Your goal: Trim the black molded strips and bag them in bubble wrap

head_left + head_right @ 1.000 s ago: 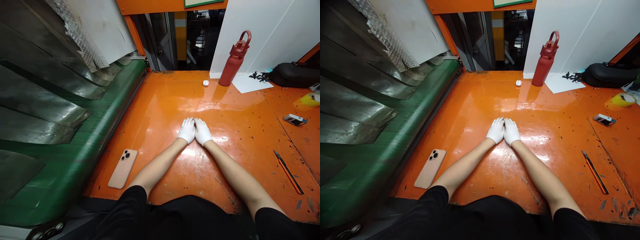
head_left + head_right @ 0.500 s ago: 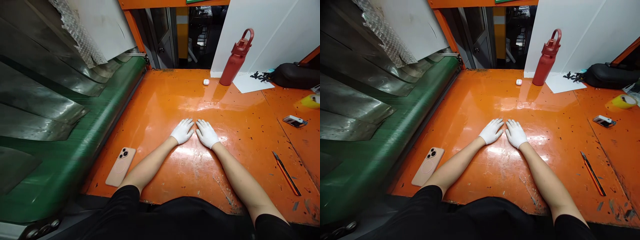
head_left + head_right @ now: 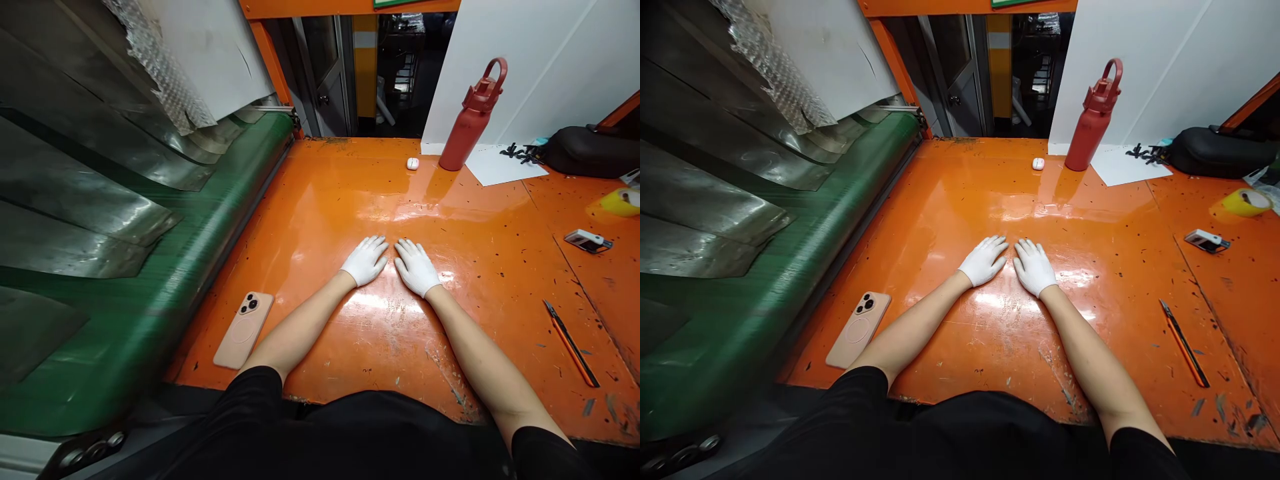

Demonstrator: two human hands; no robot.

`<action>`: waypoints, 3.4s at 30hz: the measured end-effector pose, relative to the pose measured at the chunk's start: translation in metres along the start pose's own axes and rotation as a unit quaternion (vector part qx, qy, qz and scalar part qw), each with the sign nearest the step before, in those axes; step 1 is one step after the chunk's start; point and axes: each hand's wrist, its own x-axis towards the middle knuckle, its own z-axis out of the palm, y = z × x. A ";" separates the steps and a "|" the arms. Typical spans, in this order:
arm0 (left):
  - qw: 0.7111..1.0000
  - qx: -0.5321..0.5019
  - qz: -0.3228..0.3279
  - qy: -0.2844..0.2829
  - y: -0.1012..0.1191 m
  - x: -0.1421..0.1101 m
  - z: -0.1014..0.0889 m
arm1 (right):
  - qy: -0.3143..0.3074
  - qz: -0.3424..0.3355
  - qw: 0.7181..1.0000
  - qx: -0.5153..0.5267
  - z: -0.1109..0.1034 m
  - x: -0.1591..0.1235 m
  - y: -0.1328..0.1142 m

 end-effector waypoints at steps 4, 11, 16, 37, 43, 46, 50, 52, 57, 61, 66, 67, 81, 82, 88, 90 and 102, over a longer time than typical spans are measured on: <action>1.000 0.001 0.003 0.003 -0.001 0.000 0.000 | -0.003 0.002 1.000 -0.001 -0.001 0.000 -0.001; 1.000 0.003 0.006 0.005 -0.001 -0.001 0.000 | -0.010 0.002 1.000 -0.011 -0.003 -0.001 -0.002; 1.000 0.008 0.009 0.012 -0.002 -0.001 0.002 | -0.013 -0.005 0.999 -0.036 -0.005 -0.001 -0.005; 1.000 0.009 0.011 0.011 -0.001 0.000 0.001 | -0.012 -0.007 1.000 -0.028 -0.005 -0.002 -0.002; 1.000 0.008 0.014 0.014 -0.002 0.000 0.001 | -0.015 -0.006 1.000 -0.020 -0.005 -0.001 -0.002; 1.000 0.006 0.017 0.016 -0.003 0.000 0.003 | -0.017 -0.003 1.000 -0.020 -0.005 -0.001 -0.002; 1.000 0.004 0.019 0.018 -0.004 0.001 0.005 | -0.021 0.000 1.000 -0.020 -0.004 -0.001 -0.001; 1.000 0.004 0.019 0.018 -0.005 0.001 0.005 | -0.019 -0.001 1.000 -0.021 -0.005 -0.002 -0.001; 1.000 0.005 0.018 0.020 -0.004 0.001 0.004 | -0.023 0.002 1.000 -0.017 -0.006 -0.002 -0.002; 1.000 0.005 0.019 0.021 -0.004 0.000 0.004 | -0.018 -0.002 1.000 -0.011 -0.006 -0.002 -0.001; 1.000 0.006 0.019 0.023 -0.005 0.000 0.005 | -0.011 -0.009 1.000 -0.011 -0.005 -0.002 0.000; 1.000 0.006 0.020 0.023 -0.005 0.001 0.006 | -0.010 -0.009 1.000 -0.012 -0.005 -0.002 0.000; 1.000 0.009 0.018 0.022 -0.005 0.001 0.005 | -0.012 -0.005 1.000 -0.010 -0.004 -0.002 0.000; 1.000 0.009 0.018 0.022 -0.005 0.001 0.005 | -0.010 -0.006 1.000 -0.010 -0.004 -0.002 0.000; 1.000 0.008 0.020 0.022 -0.006 0.001 0.006 | -0.008 -0.008 1.000 -0.014 -0.004 -0.002 0.001; 0.999 0.009 0.019 0.024 -0.006 0.001 0.007 | -0.007 -0.009 1.000 -0.014 -0.004 -0.002 0.000; 1.000 0.007 0.020 0.020 -0.005 0.000 0.004 | -0.012 -0.005 1.000 -0.009 -0.005 -0.002 0.000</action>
